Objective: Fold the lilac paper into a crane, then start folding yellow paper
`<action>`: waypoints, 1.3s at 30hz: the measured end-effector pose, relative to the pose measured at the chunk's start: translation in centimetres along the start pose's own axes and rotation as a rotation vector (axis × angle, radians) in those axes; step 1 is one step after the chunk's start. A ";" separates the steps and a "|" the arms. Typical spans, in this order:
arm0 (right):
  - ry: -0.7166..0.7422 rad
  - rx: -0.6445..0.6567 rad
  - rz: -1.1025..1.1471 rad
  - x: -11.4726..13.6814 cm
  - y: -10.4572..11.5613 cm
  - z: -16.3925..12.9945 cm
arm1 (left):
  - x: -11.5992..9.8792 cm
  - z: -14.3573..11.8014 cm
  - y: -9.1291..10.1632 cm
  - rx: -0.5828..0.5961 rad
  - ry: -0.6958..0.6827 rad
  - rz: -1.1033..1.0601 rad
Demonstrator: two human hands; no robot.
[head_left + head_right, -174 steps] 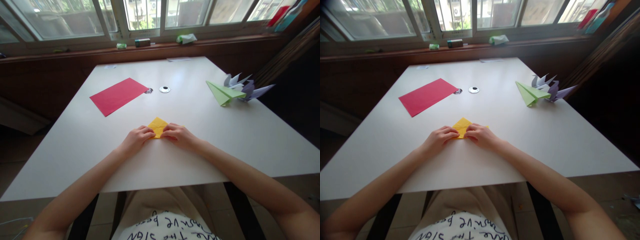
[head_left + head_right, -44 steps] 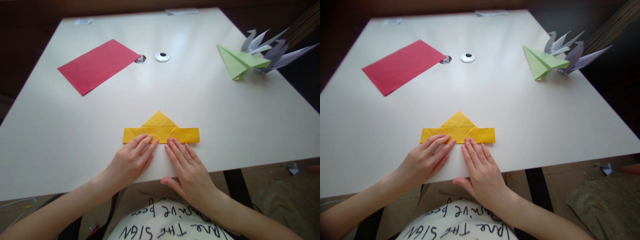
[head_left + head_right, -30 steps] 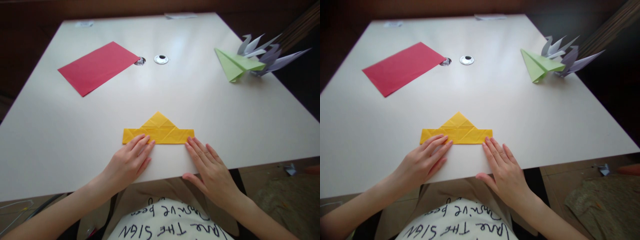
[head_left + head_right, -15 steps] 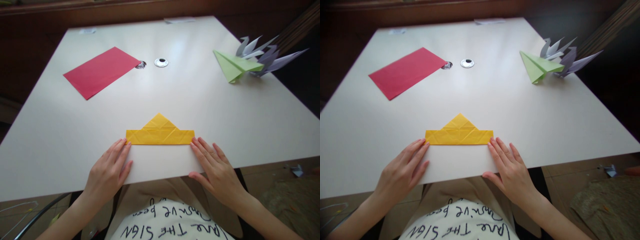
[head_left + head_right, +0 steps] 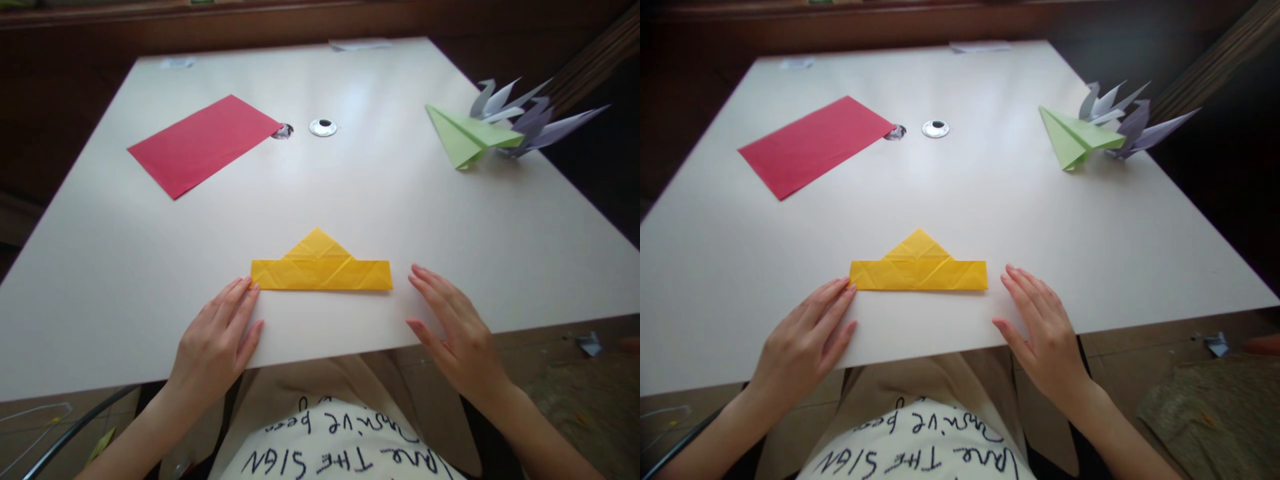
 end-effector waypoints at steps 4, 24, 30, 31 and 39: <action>0.116 0.084 -0.091 2.5 -1.2 0.9 | 0.0 0.0 -0.1 -0.002 -0.003 -0.008; 0.210 0.208 -0.237 3.1 -2.7 1.4 | -2.6 6.1 0.0 0.168 -0.288 -0.056; 0.160 0.107 -0.152 2.3 -2.0 1.1 | -2.8 8.6 -0.6 0.159 -0.368 -0.087; 0.135 0.063 -0.115 1.9 -1.6 1.0 | -2.8 8.6 -0.6 0.155 -0.371 -0.091; -0.082 0.046 0.251 -0.9 0.0 1.2 | -3.2 8.7 0.5 0.133 -0.413 -0.089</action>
Point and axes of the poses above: each hand's wrist, its own z-axis towards the middle knuckle, its own y-axis out of the back of the hand, x = y × z, the point moved 9 cm from there along z, towards the middle knuckle, and after that the axes turned 14 degrees about x, right-handed, at the moved point
